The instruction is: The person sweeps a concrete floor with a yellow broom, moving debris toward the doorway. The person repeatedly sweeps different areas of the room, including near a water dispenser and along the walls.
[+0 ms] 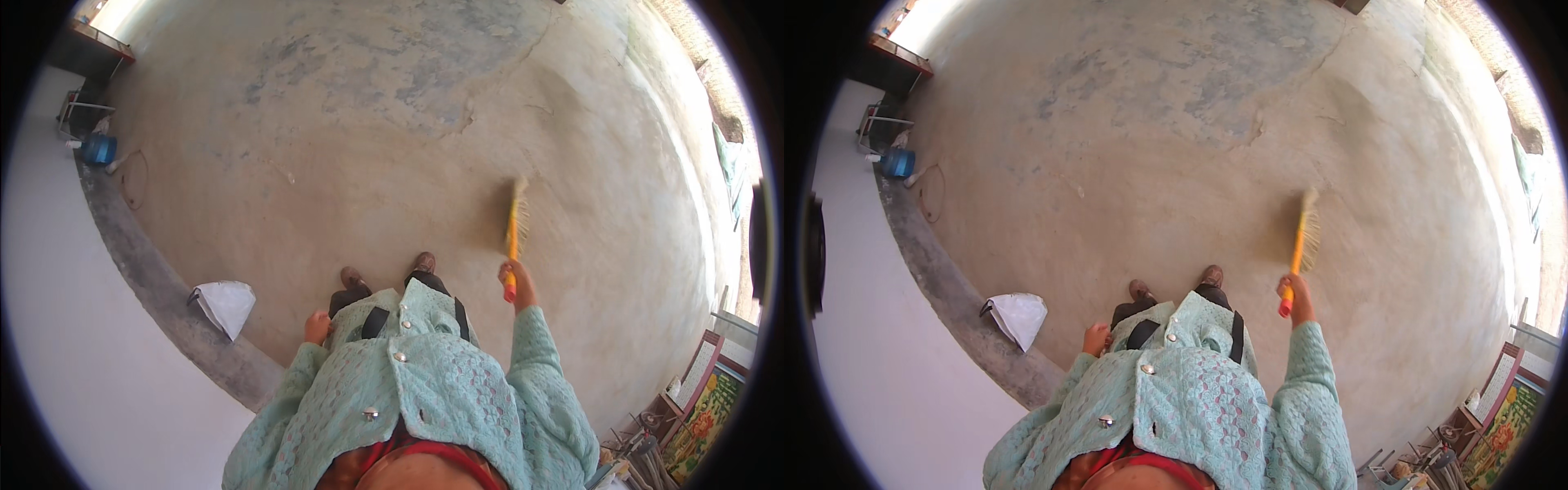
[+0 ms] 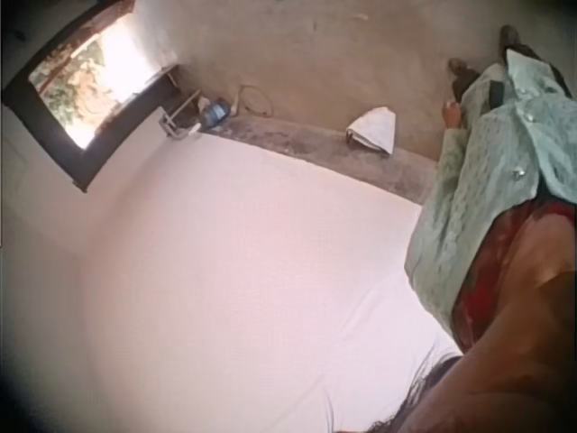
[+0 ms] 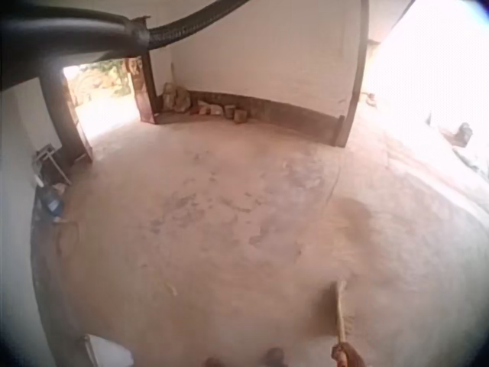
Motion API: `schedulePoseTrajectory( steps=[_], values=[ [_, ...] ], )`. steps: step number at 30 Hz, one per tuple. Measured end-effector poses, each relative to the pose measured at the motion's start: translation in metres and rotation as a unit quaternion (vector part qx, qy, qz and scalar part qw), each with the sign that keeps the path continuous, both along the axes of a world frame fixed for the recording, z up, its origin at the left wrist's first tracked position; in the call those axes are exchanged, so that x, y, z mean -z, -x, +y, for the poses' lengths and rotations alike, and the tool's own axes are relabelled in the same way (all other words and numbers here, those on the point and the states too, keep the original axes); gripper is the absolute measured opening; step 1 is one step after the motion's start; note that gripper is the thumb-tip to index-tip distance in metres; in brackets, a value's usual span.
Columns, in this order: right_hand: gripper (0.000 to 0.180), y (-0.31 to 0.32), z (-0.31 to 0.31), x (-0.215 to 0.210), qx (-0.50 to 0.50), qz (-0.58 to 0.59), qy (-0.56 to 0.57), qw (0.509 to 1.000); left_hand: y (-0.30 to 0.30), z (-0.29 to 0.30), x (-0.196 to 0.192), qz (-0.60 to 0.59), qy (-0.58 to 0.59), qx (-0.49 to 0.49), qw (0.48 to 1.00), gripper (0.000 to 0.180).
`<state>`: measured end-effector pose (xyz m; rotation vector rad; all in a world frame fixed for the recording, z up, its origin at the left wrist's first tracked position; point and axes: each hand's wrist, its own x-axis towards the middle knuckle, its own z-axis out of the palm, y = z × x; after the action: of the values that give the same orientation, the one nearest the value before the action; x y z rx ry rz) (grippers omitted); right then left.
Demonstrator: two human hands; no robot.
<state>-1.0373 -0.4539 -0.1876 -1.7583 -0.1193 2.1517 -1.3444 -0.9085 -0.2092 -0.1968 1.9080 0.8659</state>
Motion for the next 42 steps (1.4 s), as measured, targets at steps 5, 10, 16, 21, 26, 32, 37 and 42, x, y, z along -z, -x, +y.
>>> schedulePoseTrajectory(
  steps=[5,10,16,21,26,32,37,42],
  values=[
    [0.006,0.141,-0.056,0.037,-0.172,0.064,-0.074,0.98,-0.017,-0.023,-0.011,-0.05,0.009,-0.078,0.996,0.03],
    [0.015,0.266,-0.083,-0.003,-0.229,0.177,-0.018,0.957,-0.03,-0.02,-0.029,-0.024,0.036,-0.099,0.994,0.028],
    [0.021,0.291,-0.074,-0.038,-0.3,0.258,-0.056,0.917,-0.021,-0.012,-0.029,-0.046,0.011,-0.142,0.989,0.029],
    [0.041,0.187,-0.056,-0.077,-0.338,0.166,-0.193,0.906,-0.01,-0.003,-0.015,-0.059,-0.013,-0.141,0.988,0.026],
    [0.047,0.073,-0.055,-0.118,-0.266,0.043,-0.206,0.941,-0.001,0.009,0.0,-0.036,0.004,-0.053,0.998,0.029],
    [0.03,0.001,-0.054,-0.12,-0.107,-0.051,-0.169,0.979,0.013,0.041,0.006,-0.004,-0.008,0.048,0.999,0.025],
    [0.015,-0.046,-0.025,-0.063,0.008,-0.049,-0.08,0.996,0.009,0.086,-0.024,0.01,0.007,-0.015,1.0,0.028],
    [0.012,-0.027,0.007,-0.039,-0.003,0.008,-0.026,1.0,0.002,0.102,-0.042,0.007,0.01,0.001,1.0,0.028]
  ],
)
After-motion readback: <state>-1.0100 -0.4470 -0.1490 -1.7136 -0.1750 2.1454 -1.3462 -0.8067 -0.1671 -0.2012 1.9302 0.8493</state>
